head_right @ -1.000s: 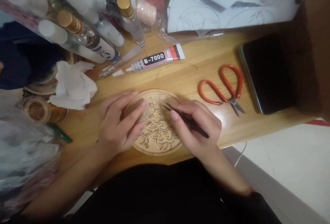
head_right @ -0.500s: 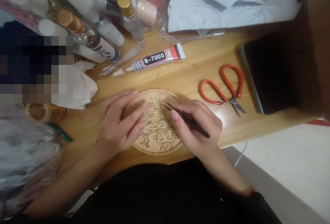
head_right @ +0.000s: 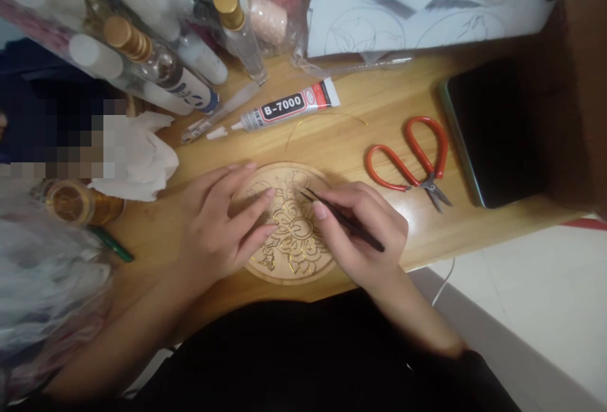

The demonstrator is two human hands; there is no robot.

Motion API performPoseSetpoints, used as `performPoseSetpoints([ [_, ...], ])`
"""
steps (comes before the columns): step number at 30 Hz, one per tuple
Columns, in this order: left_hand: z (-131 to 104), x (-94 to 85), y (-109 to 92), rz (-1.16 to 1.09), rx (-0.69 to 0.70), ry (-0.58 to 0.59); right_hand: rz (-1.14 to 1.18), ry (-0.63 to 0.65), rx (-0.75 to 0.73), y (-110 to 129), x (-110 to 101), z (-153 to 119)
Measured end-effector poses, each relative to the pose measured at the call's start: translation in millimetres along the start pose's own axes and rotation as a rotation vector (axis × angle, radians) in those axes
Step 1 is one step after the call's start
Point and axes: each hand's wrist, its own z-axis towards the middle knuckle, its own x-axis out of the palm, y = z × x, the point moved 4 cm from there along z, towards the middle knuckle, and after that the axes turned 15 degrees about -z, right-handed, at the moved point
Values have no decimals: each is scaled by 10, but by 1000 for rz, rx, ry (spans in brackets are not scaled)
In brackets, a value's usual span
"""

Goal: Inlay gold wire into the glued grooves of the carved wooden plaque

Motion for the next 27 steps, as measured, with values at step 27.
performPoseSetpoints([
  [27,-20,-46,9,-51,35,-83,-6,-1,-4,-30,3,-17],
])
